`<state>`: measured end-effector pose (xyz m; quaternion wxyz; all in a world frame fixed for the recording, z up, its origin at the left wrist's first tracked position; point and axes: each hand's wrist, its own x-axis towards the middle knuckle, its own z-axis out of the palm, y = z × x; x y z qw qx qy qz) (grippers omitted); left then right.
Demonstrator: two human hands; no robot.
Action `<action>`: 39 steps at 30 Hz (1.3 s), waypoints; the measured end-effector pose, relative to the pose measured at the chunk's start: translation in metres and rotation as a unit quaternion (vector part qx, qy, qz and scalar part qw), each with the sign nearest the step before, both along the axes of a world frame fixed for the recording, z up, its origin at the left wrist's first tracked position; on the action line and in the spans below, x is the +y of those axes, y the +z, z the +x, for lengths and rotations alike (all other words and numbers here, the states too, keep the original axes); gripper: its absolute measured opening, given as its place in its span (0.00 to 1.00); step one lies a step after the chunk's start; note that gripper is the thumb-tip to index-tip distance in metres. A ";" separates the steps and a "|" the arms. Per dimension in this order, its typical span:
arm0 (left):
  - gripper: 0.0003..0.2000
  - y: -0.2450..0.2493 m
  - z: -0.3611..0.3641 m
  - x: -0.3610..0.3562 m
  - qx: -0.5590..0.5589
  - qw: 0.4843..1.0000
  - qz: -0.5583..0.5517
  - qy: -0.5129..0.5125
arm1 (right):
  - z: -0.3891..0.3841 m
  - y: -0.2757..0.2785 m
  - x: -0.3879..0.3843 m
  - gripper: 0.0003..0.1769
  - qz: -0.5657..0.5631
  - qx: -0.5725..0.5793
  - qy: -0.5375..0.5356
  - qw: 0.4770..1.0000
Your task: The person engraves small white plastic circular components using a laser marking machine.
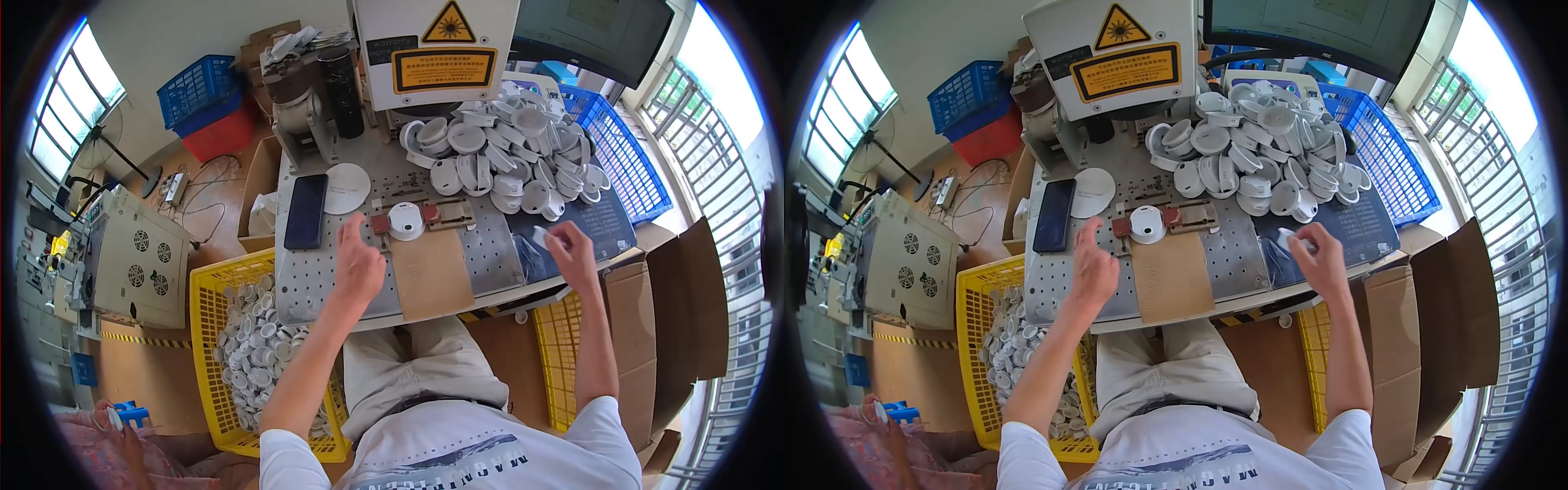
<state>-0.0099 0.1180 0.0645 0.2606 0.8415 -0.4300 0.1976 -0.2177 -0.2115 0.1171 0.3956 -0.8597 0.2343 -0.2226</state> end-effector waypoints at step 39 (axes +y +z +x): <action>0.03 -0.039 -0.031 0.068 0.026 0.991 0.037 0.125 | 0.125 -0.028 0.144 0.23 -0.186 0.043 0.293 0.937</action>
